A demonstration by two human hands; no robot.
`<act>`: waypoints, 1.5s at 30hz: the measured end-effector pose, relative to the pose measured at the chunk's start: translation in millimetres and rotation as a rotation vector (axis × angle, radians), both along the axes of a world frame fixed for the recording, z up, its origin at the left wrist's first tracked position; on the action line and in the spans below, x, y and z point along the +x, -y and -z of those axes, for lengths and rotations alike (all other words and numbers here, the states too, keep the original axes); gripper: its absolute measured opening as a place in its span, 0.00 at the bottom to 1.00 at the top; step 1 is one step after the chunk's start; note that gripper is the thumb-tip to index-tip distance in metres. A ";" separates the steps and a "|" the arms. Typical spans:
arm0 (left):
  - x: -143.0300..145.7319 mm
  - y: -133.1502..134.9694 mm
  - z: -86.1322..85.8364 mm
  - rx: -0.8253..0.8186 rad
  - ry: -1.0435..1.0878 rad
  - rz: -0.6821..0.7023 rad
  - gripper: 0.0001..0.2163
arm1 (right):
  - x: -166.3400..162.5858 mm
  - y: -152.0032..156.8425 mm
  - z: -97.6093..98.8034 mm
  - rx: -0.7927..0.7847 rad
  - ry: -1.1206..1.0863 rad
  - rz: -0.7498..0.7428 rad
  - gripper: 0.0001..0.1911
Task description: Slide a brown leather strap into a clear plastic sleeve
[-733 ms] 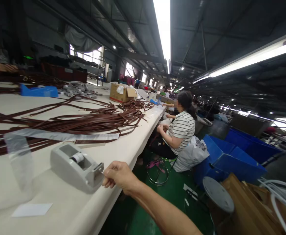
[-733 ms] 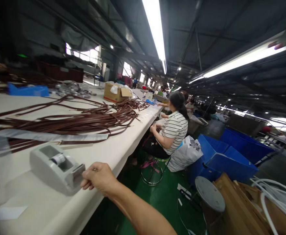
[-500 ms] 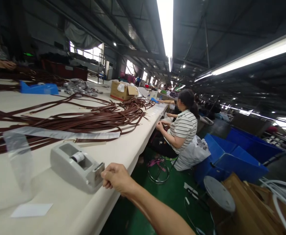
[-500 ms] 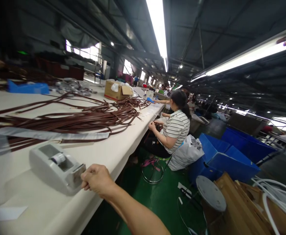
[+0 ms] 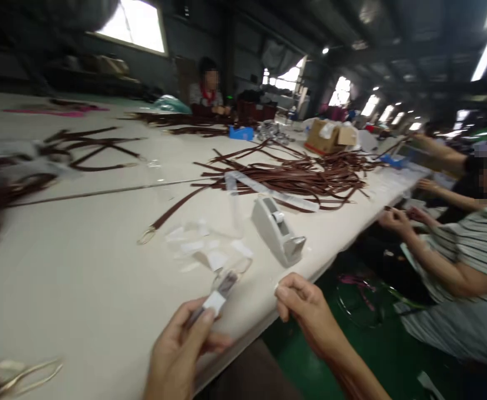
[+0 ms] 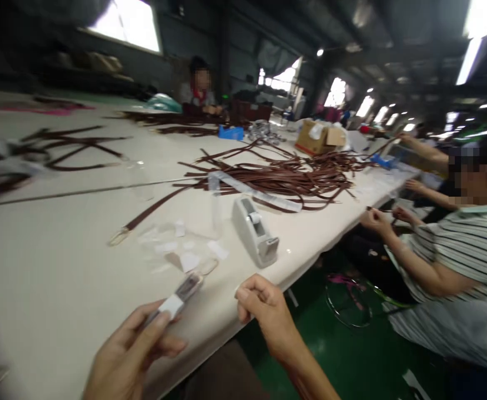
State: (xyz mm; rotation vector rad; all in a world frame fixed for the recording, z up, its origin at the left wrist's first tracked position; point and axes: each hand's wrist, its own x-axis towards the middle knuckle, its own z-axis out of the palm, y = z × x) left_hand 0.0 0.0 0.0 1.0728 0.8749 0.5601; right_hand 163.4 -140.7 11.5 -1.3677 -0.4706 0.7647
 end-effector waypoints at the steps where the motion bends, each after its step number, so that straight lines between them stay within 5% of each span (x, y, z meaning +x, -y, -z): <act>1: -3.3 1.8 -1.6 -0.010 0.016 0.014 0.25 | -7.0 -4.0 -4.3 0.019 0.016 -0.057 0.14; 10: -12.1 13.2 -15.1 0.075 0.095 0.098 0.21 | -58.4 -39.0 -15.5 -0.013 0.065 -0.237 0.18; 21: -25.2 21.1 -9.4 0.226 0.078 0.042 0.18 | -71.0 -51.0 -14.7 -0.094 0.022 -0.208 0.23; 29: -28.6 17.9 -15.6 0.130 0.099 0.160 0.18 | -71.5 -43.4 -2.7 -0.217 0.010 -0.229 0.29; 35: -33.4 14.2 -13.4 0.113 0.132 0.117 0.16 | -62.0 -11.5 -1.2 -0.373 0.518 -0.221 0.25; 39: -32.8 13.7 -17.2 0.119 0.155 0.100 0.15 | -55.6 -4.9 -31.2 -0.023 1.169 -0.112 0.08; 42: -31.9 19.5 -21.6 0.115 0.166 0.107 0.15 | -54.0 -20.4 -43.8 0.011 1.552 -0.253 0.25; 45: -31.6 30.6 -21.7 0.108 0.139 0.153 0.16 | -54.0 -36.2 -29.5 -0.028 1.699 -0.332 0.24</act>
